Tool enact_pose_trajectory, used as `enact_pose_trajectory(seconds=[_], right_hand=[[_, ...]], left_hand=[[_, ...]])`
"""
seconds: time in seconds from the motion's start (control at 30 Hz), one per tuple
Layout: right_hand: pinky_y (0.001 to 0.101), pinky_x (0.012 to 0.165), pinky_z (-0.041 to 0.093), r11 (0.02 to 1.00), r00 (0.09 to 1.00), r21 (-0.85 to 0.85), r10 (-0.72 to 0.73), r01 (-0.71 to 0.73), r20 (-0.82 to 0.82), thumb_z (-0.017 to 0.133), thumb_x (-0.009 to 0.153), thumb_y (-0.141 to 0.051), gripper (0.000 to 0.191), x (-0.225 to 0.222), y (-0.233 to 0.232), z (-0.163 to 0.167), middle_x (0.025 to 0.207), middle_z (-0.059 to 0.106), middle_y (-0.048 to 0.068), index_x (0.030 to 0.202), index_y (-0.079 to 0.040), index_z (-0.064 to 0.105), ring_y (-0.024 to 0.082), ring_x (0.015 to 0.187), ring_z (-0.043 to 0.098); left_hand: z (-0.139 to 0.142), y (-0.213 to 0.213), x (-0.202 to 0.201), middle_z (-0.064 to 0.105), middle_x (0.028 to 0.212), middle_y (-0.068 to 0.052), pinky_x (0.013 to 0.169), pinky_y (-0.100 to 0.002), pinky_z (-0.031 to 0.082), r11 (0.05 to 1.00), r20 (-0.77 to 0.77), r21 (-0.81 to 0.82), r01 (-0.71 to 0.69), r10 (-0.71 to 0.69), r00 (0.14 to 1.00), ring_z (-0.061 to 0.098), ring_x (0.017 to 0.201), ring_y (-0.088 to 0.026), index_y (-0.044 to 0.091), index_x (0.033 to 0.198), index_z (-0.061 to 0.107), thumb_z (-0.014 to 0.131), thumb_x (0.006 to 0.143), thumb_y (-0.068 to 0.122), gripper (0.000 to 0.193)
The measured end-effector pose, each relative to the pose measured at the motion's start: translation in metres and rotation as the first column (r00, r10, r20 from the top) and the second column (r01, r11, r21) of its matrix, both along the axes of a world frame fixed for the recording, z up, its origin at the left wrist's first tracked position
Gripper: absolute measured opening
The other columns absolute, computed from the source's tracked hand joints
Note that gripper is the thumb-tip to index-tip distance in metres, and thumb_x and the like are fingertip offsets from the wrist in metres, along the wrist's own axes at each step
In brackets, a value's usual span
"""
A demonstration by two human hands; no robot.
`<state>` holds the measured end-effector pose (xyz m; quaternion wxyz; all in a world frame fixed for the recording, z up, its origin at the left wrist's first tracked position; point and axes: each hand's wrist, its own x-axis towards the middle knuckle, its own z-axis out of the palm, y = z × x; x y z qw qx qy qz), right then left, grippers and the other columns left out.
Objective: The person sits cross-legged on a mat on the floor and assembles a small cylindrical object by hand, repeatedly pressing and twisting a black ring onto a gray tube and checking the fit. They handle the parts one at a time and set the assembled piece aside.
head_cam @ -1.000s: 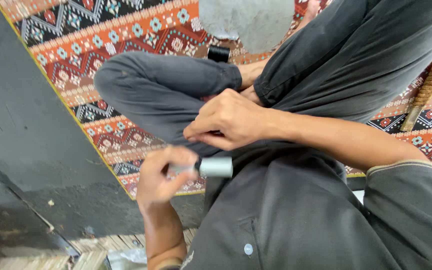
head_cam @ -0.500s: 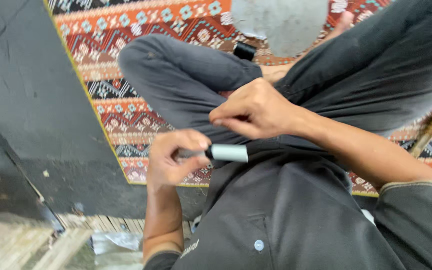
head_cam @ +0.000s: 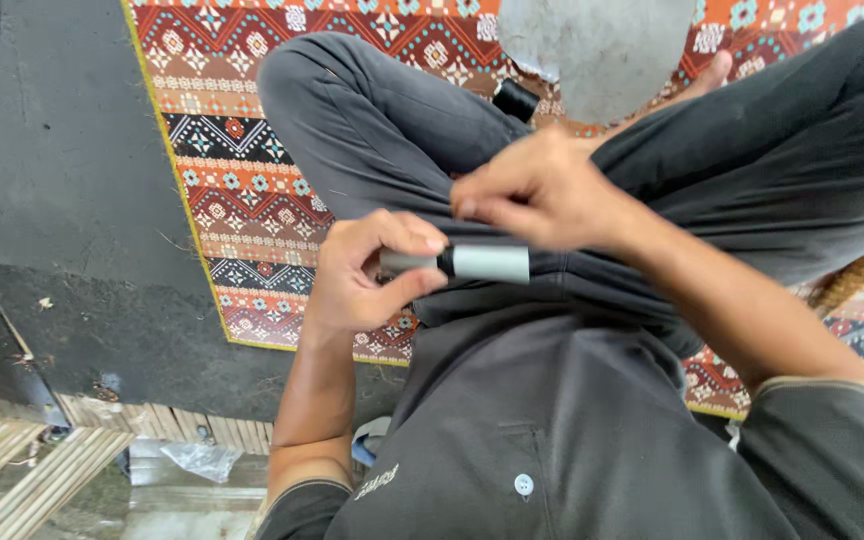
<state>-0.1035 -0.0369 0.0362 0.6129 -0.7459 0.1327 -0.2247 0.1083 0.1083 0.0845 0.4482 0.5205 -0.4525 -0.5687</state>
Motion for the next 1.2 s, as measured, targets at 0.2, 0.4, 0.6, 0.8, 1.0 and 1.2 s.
enact_pose_trajectory(seconds=[0.2, 0.4, 0.6, 0.8, 1.0, 1.2], right_hand=[[0.0403, 0.068, 0.058, 0.946, 0.992, -0.319, 0.013, -0.054, -0.128, 0.076, 0.084, -0.008, 0.013, -0.008, 0.013, 0.029, 0.071, 0.069, 0.011, 0.096, -0.006, 0.079, 0.028, 0.064, 0.069], [0.0353, 0.071, 0.06, 0.986, 0.997, -0.148, -0.079, 0.08, 0.014, 0.073, 0.094, -0.01, 0.014, -0.006, -0.008, 0.038, 0.093, 0.075, 0.008, 0.108, -0.013, 0.073, 0.023, 0.08, 0.076], [0.0413, 0.059, 0.053, 0.953, 0.999, -0.301, -0.036, 0.039, 0.015, 0.072, 0.085, -0.011, 0.016, -0.013, 0.024, 0.024, 0.074, 0.07, 0.008, 0.099, -0.01, 0.077, 0.027, 0.067, 0.07], [0.038, 0.064, 0.054, 0.967, 0.995, -0.235, -0.087, 0.095, 0.046, 0.074, 0.093, -0.02, 0.009, -0.011, 0.029, 0.017, 0.081, 0.071, 0.007, 0.101, -0.017, 0.075, 0.024, 0.073, 0.07], [0.0418, 0.059, 0.051, 0.938, 0.998, -0.342, -0.052, 0.061, 0.037, 0.072, 0.089, -0.015, 0.02, -0.023, 0.031, 0.018, 0.076, 0.07, 0.009, 0.107, -0.011, 0.078, 0.027, 0.067, 0.069], [0.0383, 0.062, 0.054, 0.995, 0.997, -0.094, 0.033, -0.039, -0.068, 0.068, 0.092, -0.012, 0.014, -0.012, -0.023, 0.011, 0.077, 0.07, 0.013, 0.102, -0.007, 0.074, 0.027, 0.066, 0.07]], left_hand=[[-0.011, -0.014, 0.002, 0.074, 0.107, -0.014, 0.089, -0.03, 0.058, 0.985, 0.484, -0.174, -0.006, 0.09, 0.87, 0.075, 0.102, -0.024, 0.0, 0.108, 0.064, 0.082, 0.089, -0.003, 0.027], [0.007, -0.003, -0.007, 0.074, 0.105, -0.012, 0.084, -0.033, 0.064, 0.998, -0.165, -0.063, 0.013, -0.023, 0.986, 0.076, 0.092, -0.022, 0.001, 0.11, 0.065, 0.077, 0.092, 0.001, 0.022], [0.002, -0.002, -0.007, 0.075, 0.099, -0.017, 0.076, -0.033, 0.059, 0.992, 0.524, -0.121, -0.026, 0.087, 0.847, 0.075, 0.087, -0.023, -0.001, 0.104, 0.066, 0.08, 0.086, -0.001, 0.023], [-0.005, 0.026, -0.004, 0.074, 0.1, -0.016, 0.066, -0.028, 0.058, 0.973, -0.199, 0.082, -0.215, 0.227, 0.953, 0.072, 0.076, -0.018, 0.0, 0.102, 0.063, 0.077, 0.086, -0.001, 0.022], [-0.013, 0.002, -0.011, 0.076, 0.097, -0.013, 0.075, -0.029, 0.056, 0.995, 0.564, -0.057, 0.08, -0.034, 0.825, 0.075, 0.085, -0.019, -0.001, 0.103, 0.067, 0.076, 0.083, -0.004, 0.021], [-0.02, -0.019, -0.008, 0.069, 0.099, -0.014, 0.073, -0.03, 0.06, 0.995, -0.195, 0.077, 0.06, -0.044, 0.98, 0.076, 0.083, -0.019, -0.002, 0.1, 0.06, 0.075, 0.088, -0.006, 0.019]])
